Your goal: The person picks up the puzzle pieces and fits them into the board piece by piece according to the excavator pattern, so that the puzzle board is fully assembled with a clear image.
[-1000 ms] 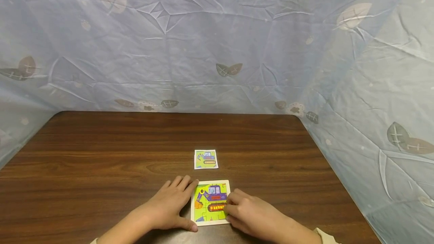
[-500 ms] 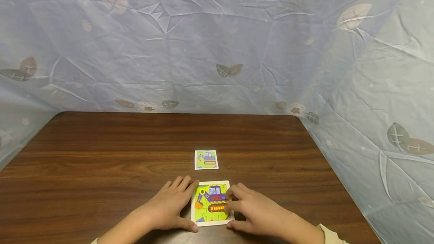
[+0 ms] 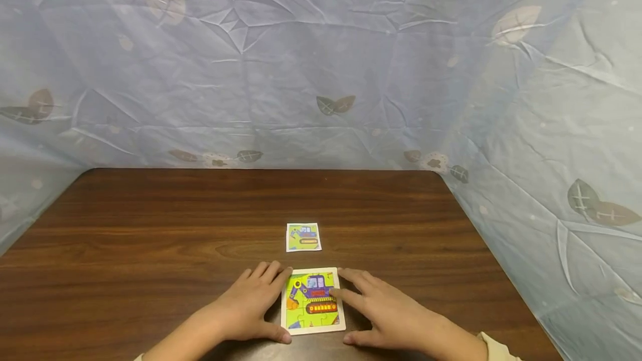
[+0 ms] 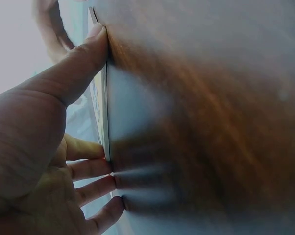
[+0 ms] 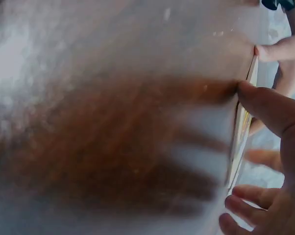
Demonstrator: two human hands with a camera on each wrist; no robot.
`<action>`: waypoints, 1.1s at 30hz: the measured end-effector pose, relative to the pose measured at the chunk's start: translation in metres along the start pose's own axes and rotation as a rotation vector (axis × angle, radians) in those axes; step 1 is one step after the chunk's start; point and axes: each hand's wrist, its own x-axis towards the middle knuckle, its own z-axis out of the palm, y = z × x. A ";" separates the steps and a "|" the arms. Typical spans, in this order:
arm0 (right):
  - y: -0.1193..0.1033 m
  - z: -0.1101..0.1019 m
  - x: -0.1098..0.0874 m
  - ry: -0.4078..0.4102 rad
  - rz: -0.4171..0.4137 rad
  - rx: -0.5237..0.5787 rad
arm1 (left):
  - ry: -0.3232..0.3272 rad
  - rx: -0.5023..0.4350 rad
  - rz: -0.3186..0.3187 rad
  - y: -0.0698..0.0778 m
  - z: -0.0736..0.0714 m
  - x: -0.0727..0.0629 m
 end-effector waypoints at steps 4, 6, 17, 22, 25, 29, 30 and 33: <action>0.006 0.003 0.007 -0.013 0.081 0.089 | -0.004 -0.005 -0.002 -0.001 0.000 0.000; 0.008 0.004 0.012 -0.006 0.088 0.095 | -0.007 -0.006 -0.008 -0.001 0.000 0.000; 0.011 -0.002 0.040 0.005 0.119 0.081 | 0.044 0.038 -0.007 -0.015 -0.008 0.004; 0.012 -0.007 0.048 0.004 0.126 0.095 | 0.057 0.027 -0.010 -0.021 -0.010 0.009; 0.013 -0.009 0.050 0.007 0.130 0.100 | 0.068 0.024 -0.010 -0.023 -0.011 0.011; 0.013 -0.010 0.051 0.011 0.130 0.091 | 0.074 0.020 -0.011 -0.024 -0.012 0.012; 0.013 -0.010 0.051 0.011 0.127 0.083 | 0.072 0.019 -0.014 -0.023 -0.012 0.011; 0.012 -0.010 0.050 0.006 0.124 0.066 | 0.067 0.012 -0.028 -0.021 -0.012 0.008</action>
